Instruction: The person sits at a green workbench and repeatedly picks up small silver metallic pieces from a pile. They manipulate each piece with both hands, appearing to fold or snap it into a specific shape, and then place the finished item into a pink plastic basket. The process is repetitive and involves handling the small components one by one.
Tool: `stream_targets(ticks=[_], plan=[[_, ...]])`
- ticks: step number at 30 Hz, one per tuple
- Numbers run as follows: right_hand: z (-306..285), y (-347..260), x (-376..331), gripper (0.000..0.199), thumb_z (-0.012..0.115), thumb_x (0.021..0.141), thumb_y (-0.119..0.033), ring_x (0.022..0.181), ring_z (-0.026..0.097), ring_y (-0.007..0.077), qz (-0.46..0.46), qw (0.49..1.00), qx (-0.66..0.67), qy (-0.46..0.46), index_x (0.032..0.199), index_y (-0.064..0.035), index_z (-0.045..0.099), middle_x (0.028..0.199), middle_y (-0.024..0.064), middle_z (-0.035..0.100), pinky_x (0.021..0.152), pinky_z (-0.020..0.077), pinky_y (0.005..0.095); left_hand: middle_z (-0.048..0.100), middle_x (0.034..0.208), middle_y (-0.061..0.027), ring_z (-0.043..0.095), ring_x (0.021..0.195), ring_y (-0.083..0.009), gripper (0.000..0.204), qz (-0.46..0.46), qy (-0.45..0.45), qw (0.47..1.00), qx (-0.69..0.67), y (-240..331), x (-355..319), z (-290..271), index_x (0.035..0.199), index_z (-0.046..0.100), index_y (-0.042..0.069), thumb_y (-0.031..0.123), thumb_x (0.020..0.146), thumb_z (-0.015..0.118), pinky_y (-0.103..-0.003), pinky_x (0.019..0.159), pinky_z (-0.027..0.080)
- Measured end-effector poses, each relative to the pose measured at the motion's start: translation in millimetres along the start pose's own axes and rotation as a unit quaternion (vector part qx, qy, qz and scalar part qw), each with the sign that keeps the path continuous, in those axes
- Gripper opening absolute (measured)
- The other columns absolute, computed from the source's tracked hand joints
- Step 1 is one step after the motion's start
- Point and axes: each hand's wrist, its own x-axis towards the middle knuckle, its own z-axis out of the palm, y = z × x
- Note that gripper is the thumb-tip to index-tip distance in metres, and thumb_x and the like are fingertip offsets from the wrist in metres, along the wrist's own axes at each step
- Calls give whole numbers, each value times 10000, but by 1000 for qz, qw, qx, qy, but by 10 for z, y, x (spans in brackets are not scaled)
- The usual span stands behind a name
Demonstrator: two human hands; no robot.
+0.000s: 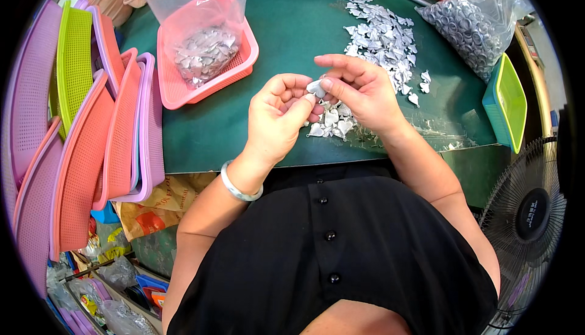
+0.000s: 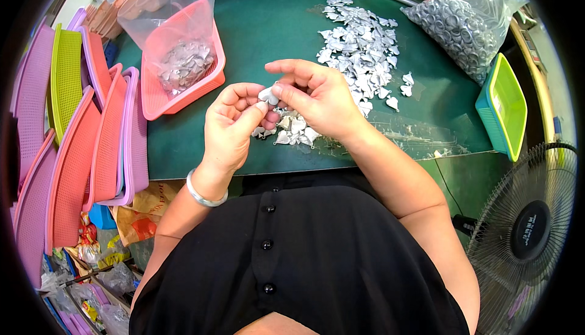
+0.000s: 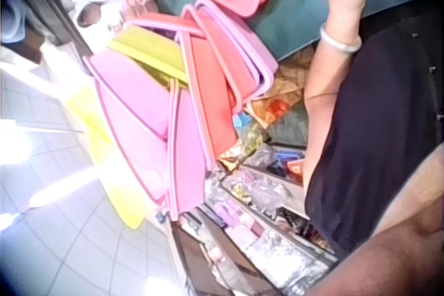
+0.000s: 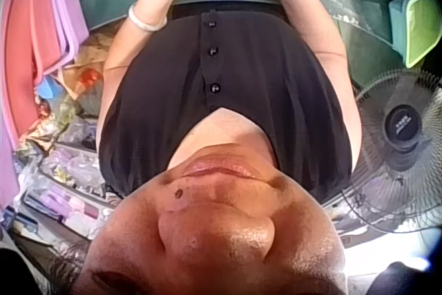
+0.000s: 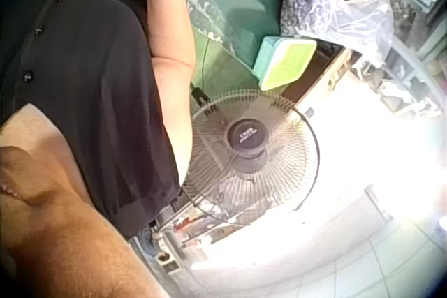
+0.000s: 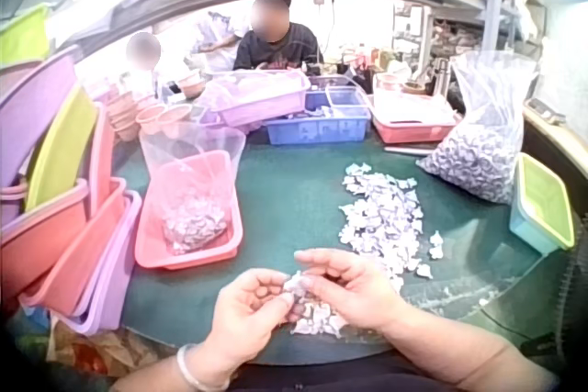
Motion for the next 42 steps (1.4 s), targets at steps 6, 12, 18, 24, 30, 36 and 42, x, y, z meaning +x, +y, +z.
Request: stream_targets(ticks=[6,12,18,24,30,36,42], plan=[[16,-13,-2,307,546,864,-15,741,591,86,25,1000,12,5,1167,19,511,832,58,636,684,501,231,621,848,-92,617,688,-124,141,-51,-5,998,-36,16,24,-48,980,542,-33,21,849,548,-232,597,516],[37,-29,-14,316,533,864,-13,733,588,81,31,999,-16,8,1177,23,501,819,49,632,676,495,224,636,794,-67,612,617,-102,96,-64,8,997,-29,11,42,-55,934,561,-4,27,844,562,-206,541,495],[67,-21,-29,325,525,861,-4,719,587,79,3,998,-60,11,1183,28,494,798,42,629,672,487,225,629,781,-56,604,600,-96,81,-70,14,997,-25,1,48,-71,917,567,4,33,841,569,-196,514,476],[73,-12,-32,327,523,859,1,711,587,82,12,998,-59,12,1184,32,491,786,42,628,676,485,226,612,752,-38,593,592,-91,64,-87,14,995,-42,-19,55,-83,905,565,21,62,856,557,-196,507,464],[22,25,-10,338,518,866,-3,734,571,83,16,997,-81,9,1201,28,483,807,45,622,688,479,232,600,746,-40,591,604,-100,55,-92,4,994,-51,-83,68,-129,872,543,48,98,882,523,-207,521,473],[-154,113,41,360,549,788,11,764,590,218,-53,930,-364,-6,1146,-21,537,844,104,637,702,476,305,622,827,-116,637,683,-172,61,-130,43,986,-98,-86,60,-268,895,510,42,84,897,465,-261,596,537],[-199,181,42,402,572,716,47,842,552,289,-83,864,-490,-83,1112,-25,559,853,123,632,764,456,377,615,885,-122,631,772,-193,173,-148,21,985,-82,-191,15,-396,1039,515,5,60,883,466,-309,706,537]])
